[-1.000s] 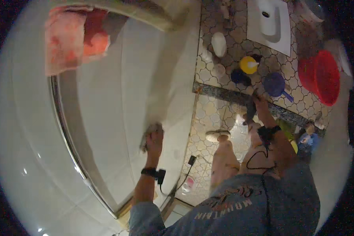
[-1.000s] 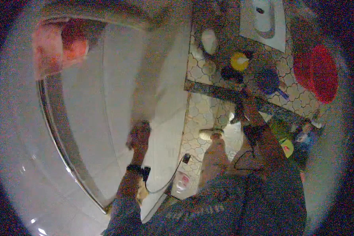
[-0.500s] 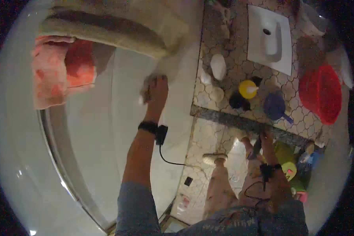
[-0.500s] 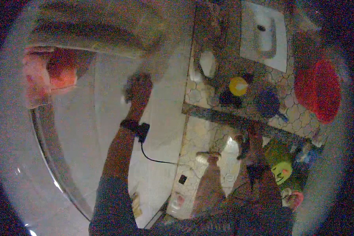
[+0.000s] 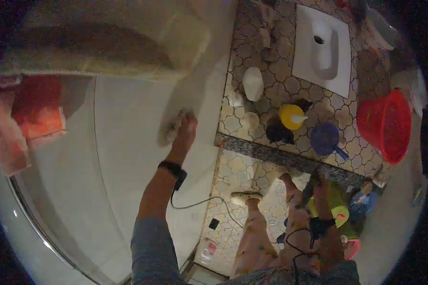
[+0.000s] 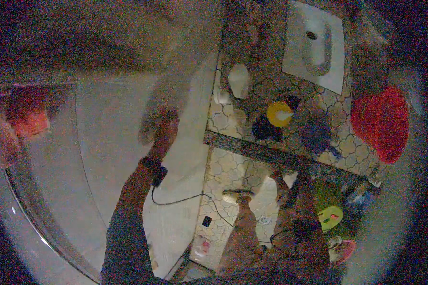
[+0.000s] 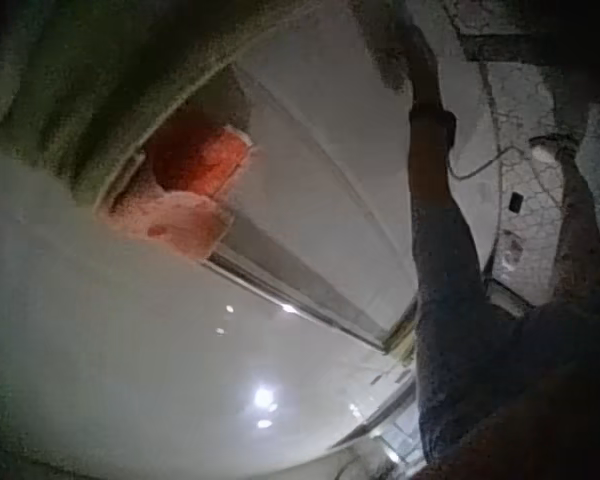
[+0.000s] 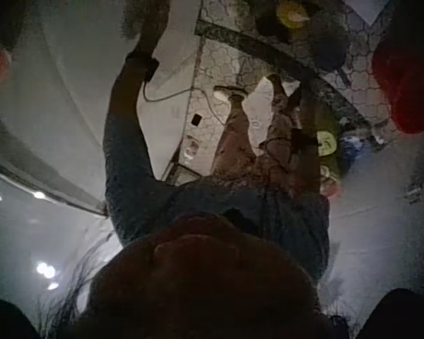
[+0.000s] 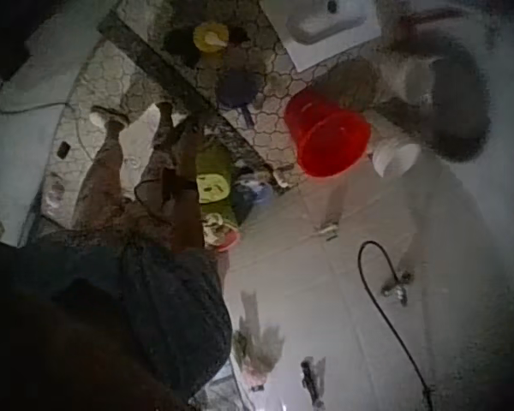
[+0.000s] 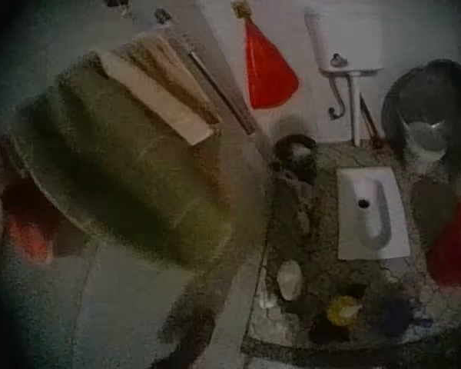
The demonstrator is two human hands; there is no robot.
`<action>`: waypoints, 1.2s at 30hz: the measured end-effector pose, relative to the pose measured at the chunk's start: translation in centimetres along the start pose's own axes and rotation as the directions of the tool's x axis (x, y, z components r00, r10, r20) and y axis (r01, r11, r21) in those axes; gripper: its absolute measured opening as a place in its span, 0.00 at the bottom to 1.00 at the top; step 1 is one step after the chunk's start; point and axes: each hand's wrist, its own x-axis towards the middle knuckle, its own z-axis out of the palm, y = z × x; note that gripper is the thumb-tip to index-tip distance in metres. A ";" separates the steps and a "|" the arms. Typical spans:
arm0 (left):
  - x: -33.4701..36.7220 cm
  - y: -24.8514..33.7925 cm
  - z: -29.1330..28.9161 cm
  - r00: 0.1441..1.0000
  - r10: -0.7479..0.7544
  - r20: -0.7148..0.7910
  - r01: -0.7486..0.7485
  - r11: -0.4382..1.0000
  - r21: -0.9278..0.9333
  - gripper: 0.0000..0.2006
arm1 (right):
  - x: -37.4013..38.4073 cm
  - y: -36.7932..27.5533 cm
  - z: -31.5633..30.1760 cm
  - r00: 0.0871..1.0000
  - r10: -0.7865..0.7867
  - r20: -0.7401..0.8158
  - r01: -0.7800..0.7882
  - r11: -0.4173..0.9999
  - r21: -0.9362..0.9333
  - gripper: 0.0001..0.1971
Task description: Scrubbing and wiping down a tiled bathroom wall using a brush and a cloth.
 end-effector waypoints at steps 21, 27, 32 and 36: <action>0.3 -0.6 -6.8 0.996 -0.065 0.064 0.064 0.998 0.005 0.19 | -2.4 -20.5 9.4 0.940 0.298 0.163 -0.340 0.798 0.498 0.21; -15.0 4.3 -4.3 0.868 0.081 0.489 0.006 0.984 -0.175 0.14 | -0.8 -18.7 6.0 0.995 0.058 0.087 -0.056 0.998 -0.029 0.20; -23.4 5.0 -10.4 0.747 0.318 0.584 0.076 0.831 -0.551 0.06 | 3.9 -15.6 2.3 0.998 0.028 0.056 -0.014 0.971 -0.238 0.19; -28.2 7.1 -16.8 0.850 0.192 0.491 0.247 0.678 -0.693 0.11 | 5.8 -15.5 0.1 0.994 -0.060 0.093 0.092 0.915 -0.392 0.21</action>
